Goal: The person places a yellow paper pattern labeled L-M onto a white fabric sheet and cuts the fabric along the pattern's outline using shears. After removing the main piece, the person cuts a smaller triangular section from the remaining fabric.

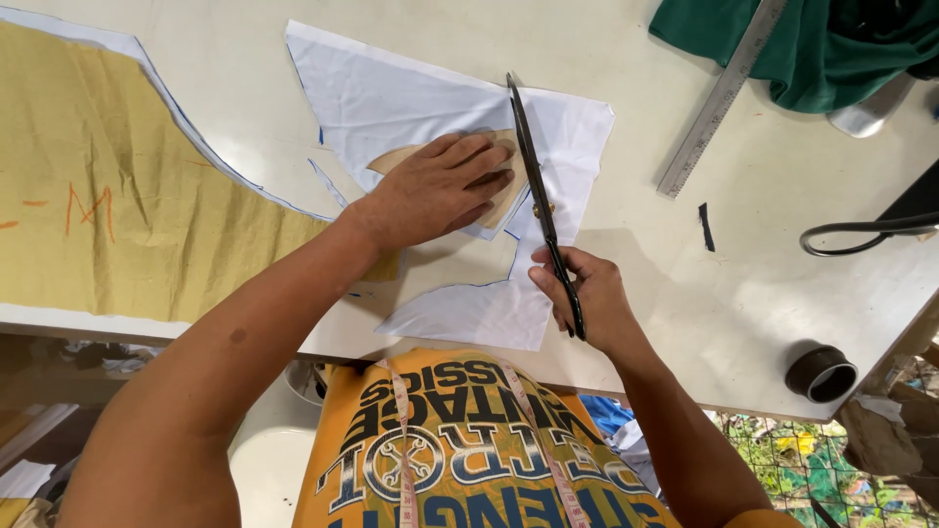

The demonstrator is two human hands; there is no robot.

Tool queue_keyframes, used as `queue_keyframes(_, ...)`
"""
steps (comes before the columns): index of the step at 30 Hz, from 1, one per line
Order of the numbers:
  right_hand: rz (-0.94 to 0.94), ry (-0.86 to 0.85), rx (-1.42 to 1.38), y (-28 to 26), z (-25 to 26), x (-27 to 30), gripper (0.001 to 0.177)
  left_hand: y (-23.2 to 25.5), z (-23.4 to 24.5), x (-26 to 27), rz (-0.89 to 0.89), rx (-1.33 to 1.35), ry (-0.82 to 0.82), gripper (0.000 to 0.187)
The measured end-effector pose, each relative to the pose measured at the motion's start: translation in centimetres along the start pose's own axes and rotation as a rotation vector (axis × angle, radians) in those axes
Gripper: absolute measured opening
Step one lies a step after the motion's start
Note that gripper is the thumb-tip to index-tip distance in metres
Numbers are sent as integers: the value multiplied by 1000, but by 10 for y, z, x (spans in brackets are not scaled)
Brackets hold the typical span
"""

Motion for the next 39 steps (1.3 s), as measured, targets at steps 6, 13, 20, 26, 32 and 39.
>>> queue_keyframes(6,19,12,-57,13,6,-3,27,7,6,-3,49,-7,-80,36)
queue_keyframes(13,65,129,30,39,54,32,30,27,1,-3,5,4,-52,36)
queue_keyframes(20,43,50,-48,58,55,81,27,49,-13,8,-84,146,7,35)
queue_keyframes(26,4,-49,-129,76,37,88,26,56,1,9,-62,189,227,36)
queue_keyframes(32,18,-37,-138,97,47,84,29,28,18,17,122,29,443,22)
queue_keyframes(39,-162,-138,71,79,42,92,29,19,23,14,227,-97,45,58)
Point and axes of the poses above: each hand's wrist, its own x-axis away from the middle knuckle, its own z-axis out of the back of the hand, y = z × x, the point moved 6 cm from there along -x, towards the middle knuckle, and after that the axes turned 9 degrees about y, right-handed, at the moved point
